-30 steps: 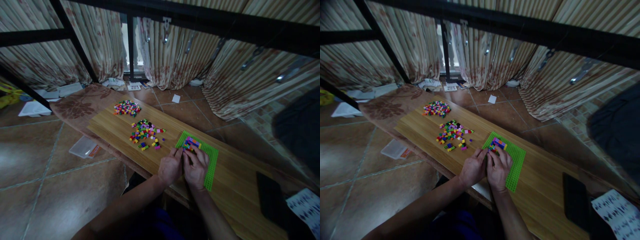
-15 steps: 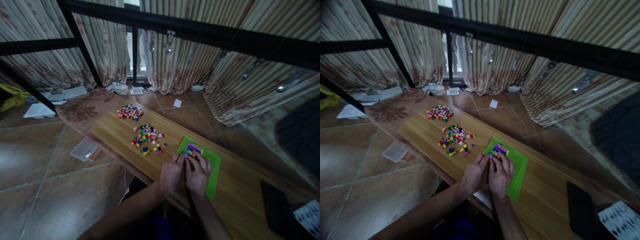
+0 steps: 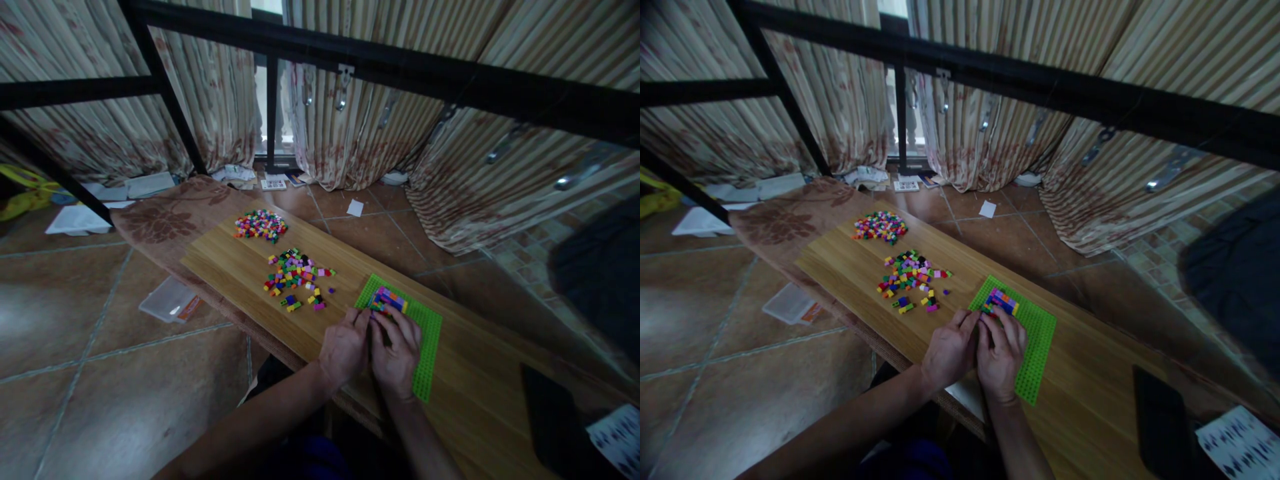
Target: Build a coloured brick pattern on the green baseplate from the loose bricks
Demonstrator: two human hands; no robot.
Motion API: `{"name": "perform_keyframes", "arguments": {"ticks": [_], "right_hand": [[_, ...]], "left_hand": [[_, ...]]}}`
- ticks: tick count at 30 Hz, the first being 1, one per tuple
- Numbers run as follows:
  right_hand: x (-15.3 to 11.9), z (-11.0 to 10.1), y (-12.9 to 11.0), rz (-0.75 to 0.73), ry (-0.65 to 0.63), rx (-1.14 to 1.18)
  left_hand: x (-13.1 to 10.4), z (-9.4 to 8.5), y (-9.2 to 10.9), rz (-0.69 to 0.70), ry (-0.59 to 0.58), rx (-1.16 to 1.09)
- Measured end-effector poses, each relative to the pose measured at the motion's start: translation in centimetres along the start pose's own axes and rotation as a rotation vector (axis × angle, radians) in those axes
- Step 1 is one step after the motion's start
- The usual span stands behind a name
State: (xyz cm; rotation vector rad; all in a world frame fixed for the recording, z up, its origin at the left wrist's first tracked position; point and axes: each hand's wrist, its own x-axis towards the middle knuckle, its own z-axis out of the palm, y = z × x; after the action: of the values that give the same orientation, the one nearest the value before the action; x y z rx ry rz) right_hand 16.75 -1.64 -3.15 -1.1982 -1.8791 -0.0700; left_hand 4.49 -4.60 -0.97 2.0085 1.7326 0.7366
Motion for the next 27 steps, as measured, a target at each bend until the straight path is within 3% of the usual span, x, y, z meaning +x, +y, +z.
{"name": "perform_keyframes", "arguments": {"ticks": [7,14,27], "right_hand": [[-0.67,0.06,0.21,0.038,-0.002,-0.159],[-0.54,0.07,-0.01,0.029,0.003,-0.131],[-0.26,0.33,0.07,0.025,0.01,-0.116]], "left_hand": [[-0.05,-0.08,0.15,-0.036,-0.002,-0.015],[-0.22,-0.14,0.44,-0.03,-0.001,-0.033],[0.1,0.57,-0.32,-0.101,0.043,-0.358]]}}
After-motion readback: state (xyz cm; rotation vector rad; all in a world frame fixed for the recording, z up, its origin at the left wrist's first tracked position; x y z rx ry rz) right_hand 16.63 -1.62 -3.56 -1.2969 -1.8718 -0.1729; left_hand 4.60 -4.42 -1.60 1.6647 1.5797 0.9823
